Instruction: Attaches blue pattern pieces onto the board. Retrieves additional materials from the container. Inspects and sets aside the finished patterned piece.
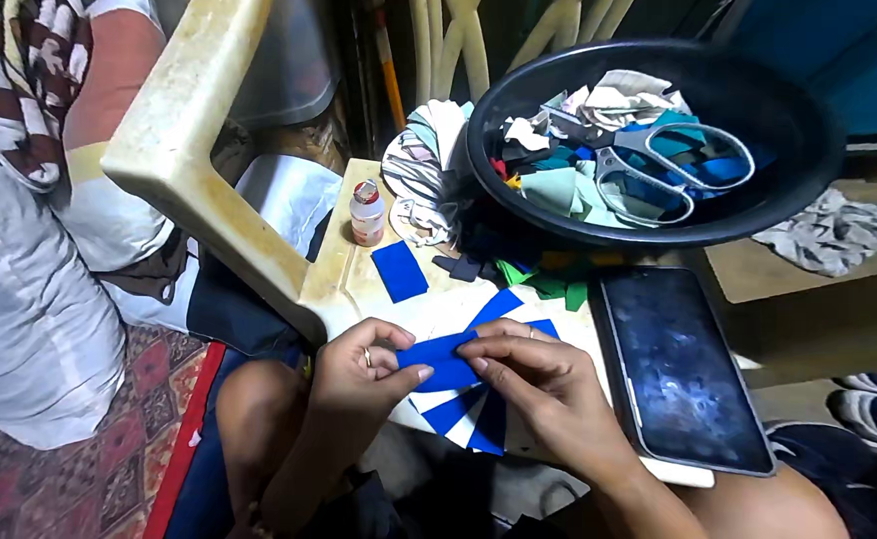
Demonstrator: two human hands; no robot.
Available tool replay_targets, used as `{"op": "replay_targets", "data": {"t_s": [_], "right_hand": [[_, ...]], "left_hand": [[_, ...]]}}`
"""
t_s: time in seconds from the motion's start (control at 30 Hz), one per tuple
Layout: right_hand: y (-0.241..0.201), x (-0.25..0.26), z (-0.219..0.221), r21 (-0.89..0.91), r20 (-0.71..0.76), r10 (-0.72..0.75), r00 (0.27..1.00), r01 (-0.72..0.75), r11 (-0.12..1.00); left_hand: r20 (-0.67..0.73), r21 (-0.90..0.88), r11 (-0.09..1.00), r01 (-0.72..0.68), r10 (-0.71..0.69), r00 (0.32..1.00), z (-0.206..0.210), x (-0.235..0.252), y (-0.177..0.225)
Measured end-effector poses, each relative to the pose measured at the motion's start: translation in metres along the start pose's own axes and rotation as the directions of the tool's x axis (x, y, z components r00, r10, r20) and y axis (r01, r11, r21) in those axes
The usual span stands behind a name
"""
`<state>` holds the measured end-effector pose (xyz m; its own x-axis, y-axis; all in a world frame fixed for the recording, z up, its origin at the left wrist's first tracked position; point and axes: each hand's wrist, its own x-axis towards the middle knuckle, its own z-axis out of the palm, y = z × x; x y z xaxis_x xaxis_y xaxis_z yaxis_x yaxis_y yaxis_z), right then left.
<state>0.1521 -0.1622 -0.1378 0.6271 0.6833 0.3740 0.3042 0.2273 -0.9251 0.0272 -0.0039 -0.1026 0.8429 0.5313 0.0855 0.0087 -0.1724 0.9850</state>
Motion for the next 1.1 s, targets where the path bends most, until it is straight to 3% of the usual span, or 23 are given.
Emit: {"op": "replay_targets", "data": {"t_s": [0.17, 0.3, 0.53, 0.87, 1.1], "right_hand": [[0.004, -0.003, 0.007, -0.296, 0.05, -0.007, 0.999, 0.021, 0.955], [0.004, -0.004, 0.01, -0.401, 0.034, -0.024, 0.999, 0.036, 0.915], [0.004, -0.004, 0.011, -0.442, 0.021, 0.005, 1.0, 0.005, 0.897], [0.007, -0.004, 0.012, -0.47, 0.028, 0.003, 1.0, 0.01, 0.883], [0.008, -0.004, 0.011, -0.471, 0.033, -0.001, 0.999, 0.017, 0.882]], "left_hand": [[-0.034, 0.254, 0.967, 0.026, -0.018, 0.999, -0.001, -0.002, -0.012], [-0.055, 0.389, 0.921, -0.012, 0.036, 0.998, 0.003, -0.002, -0.018], [-0.054, 0.493, 0.864, -0.101, 0.146, 0.988, 0.007, 0.001, -0.024], [-0.045, 0.523, 0.844, -0.118, 0.166, 0.985, 0.006, 0.002, -0.025], [-0.141, 0.538, 0.838, -0.093, 0.198, 0.97, -0.009, 0.002, -0.025]]}}
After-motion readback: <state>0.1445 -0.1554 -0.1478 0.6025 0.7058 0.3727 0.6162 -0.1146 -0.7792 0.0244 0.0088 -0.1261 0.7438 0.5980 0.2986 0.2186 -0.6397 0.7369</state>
